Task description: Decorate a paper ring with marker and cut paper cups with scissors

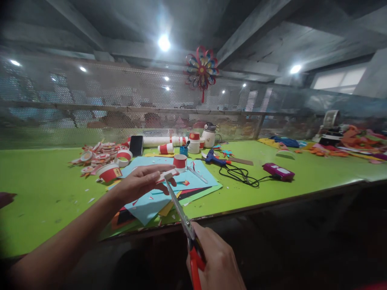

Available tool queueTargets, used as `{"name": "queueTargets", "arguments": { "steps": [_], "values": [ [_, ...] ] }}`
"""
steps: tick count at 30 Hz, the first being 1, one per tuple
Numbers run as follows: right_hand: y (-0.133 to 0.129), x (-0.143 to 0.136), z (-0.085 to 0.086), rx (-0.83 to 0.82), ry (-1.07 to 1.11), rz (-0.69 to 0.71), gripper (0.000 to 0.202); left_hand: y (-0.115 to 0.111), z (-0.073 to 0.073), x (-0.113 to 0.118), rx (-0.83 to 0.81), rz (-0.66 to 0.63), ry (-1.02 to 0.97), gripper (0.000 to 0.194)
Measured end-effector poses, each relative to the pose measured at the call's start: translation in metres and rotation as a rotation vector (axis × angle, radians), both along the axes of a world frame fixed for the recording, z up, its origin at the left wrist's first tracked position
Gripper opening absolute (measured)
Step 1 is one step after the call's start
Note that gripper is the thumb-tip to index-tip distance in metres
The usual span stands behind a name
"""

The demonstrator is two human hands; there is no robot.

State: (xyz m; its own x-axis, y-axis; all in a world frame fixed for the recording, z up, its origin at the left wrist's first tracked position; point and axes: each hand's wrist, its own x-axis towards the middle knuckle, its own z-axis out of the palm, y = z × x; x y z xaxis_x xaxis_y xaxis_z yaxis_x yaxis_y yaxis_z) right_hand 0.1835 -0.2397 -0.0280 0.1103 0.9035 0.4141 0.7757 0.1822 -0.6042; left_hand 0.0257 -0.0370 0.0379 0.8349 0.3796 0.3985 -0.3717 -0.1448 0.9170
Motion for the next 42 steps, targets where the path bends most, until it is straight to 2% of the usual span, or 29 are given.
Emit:
{"name": "queueTargets", "arguments": {
  "steps": [3, 7, 20, 31, 37, 42],
  "values": [
    [-0.0004, -0.0004, 0.0007, 0.013, -0.028, -0.009, 0.023, -0.0001, 0.0005, -0.0002, 0.009, 0.003, -0.002, 0.036],
    [0.0011, -0.0002, -0.0011, 0.054, -0.026, 0.0, 0.031, 0.0005, 0.0005, -0.0006, 0.015, 0.009, 0.002, 0.036],
    [-0.0005, 0.0006, 0.0007, -0.005, -0.081, -0.033, 0.038, 0.0034, -0.0024, -0.0003, 0.041, 0.002, -0.02, 0.035],
    [0.002, 0.0035, -0.0046, 0.044, -0.104, -0.038, 0.044, -0.0005, 0.0001, 0.0001, -0.013, -0.013, -0.039, 0.036],
    [0.001, 0.0039, -0.0032, 0.068, -0.085, -0.012, 0.045, 0.0019, -0.0007, -0.0007, 0.042, 0.019, -0.018, 0.034],
    [0.0003, 0.0031, -0.0005, 0.019, -0.101, -0.016, 0.045, 0.0022, -0.0009, -0.0011, 0.069, 0.037, -0.012, 0.033]
  ]
}}
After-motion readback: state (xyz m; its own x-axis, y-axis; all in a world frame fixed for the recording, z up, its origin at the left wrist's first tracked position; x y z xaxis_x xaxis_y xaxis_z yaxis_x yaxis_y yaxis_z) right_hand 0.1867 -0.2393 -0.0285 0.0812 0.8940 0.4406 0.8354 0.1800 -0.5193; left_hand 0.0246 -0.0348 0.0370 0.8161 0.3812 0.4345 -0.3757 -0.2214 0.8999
